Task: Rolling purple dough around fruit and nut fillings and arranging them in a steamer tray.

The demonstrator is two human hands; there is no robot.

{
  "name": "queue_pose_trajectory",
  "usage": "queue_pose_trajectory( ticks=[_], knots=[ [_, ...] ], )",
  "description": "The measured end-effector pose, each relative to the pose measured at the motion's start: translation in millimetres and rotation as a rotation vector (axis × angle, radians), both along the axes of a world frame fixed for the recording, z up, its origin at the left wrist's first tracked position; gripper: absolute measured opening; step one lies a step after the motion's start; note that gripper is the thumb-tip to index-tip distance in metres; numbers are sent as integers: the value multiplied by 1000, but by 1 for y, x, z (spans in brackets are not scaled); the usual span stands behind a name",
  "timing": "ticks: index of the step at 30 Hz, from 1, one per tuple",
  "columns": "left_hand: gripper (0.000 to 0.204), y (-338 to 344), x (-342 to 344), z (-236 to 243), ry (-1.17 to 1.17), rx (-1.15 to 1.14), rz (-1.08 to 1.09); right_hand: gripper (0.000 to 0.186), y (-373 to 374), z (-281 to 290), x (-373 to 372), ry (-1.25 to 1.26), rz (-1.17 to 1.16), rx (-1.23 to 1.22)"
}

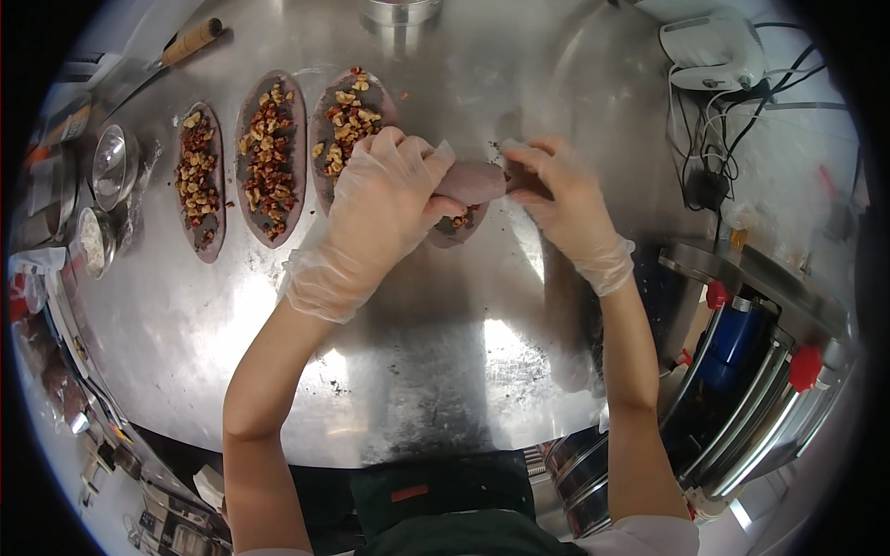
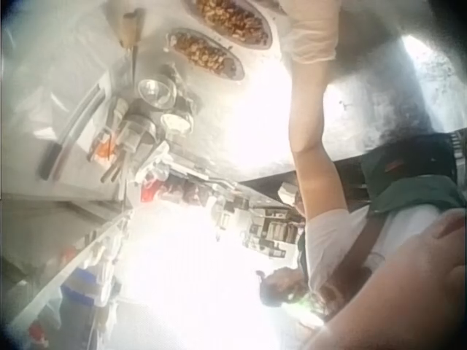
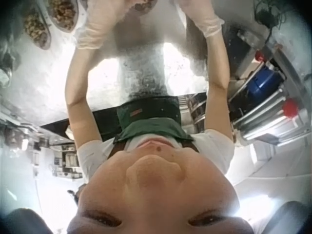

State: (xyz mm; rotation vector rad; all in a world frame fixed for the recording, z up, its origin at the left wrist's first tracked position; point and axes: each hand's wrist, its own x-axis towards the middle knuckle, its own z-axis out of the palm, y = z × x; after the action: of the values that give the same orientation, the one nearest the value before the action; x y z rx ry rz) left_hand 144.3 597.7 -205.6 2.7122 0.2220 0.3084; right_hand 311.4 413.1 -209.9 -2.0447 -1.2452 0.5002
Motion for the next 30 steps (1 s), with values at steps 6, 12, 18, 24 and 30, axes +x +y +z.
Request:
queue_pose_trajectory(
  ticks=[6,12,18,24,30],
  knots=[
    [53,3,2,3,5,-73,-19,26,6,-8,-11,-235,21,33],
    [52,5,0,4,23,-64,-35,12,-3,0,-53,1,-290,25],
    [50,4,4,6,-7,-73,-46,3,6,-7,-104,505,-673,225],
    [50,4,1,2,-13,-16,-37,10,11,-14,-110,219,-589,281],
    [51,0,2,8,36,-22,-38,17,8,-8,-96,113,-548,325]
  ],
)
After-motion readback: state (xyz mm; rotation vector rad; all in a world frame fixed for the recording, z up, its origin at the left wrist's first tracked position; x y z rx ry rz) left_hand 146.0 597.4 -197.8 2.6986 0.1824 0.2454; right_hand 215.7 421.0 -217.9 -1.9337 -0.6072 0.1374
